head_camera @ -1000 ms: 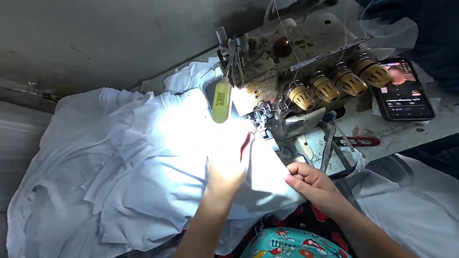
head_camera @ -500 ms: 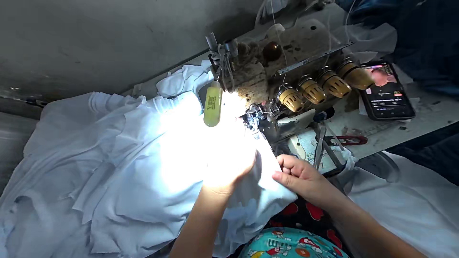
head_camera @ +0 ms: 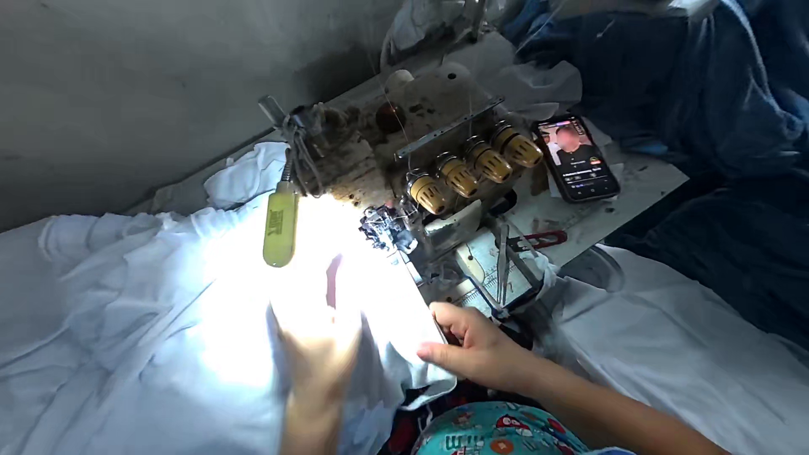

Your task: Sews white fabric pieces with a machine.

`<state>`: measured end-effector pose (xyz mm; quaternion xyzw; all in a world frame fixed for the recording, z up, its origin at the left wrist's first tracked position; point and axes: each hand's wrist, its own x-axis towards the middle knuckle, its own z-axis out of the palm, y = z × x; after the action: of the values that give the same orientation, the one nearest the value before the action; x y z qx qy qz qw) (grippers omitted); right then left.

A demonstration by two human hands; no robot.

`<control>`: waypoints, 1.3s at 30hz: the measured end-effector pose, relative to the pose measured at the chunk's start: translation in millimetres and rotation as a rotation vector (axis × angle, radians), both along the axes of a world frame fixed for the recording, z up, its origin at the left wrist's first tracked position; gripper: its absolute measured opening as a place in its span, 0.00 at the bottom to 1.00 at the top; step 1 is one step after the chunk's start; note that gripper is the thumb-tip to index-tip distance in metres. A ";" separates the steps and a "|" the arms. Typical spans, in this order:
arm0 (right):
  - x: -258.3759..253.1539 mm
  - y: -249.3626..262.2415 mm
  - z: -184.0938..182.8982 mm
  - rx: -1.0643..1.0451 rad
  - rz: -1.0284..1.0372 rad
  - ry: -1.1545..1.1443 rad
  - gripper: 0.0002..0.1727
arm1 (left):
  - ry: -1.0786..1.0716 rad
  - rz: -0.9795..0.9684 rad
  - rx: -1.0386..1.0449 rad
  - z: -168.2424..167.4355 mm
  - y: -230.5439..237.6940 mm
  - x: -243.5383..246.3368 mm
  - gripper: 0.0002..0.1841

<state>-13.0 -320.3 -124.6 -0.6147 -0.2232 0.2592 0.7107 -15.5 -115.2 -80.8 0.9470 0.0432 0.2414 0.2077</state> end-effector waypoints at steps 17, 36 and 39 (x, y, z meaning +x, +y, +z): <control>-54.8 -46.5 -30.5 -0.134 0.397 -0.230 0.10 | 0.295 -0.425 -0.878 -76.1 -49.6 -124.2 0.09; -35.9 -41.6 -3.9 0.009 0.225 -0.030 0.20 | 0.281 -0.474 -0.977 -55.3 -66.2 -144.2 0.08; -51.7 -27.2 -9.3 0.047 0.169 0.088 0.15 | 0.306 -0.375 -1.082 -57.2 -67.4 -152.6 0.11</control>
<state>-64.7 -347.5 -133.8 -0.5648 -0.2487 0.3395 0.7099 -168.1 -182.7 -138.0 0.7219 0.0217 0.0047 0.6916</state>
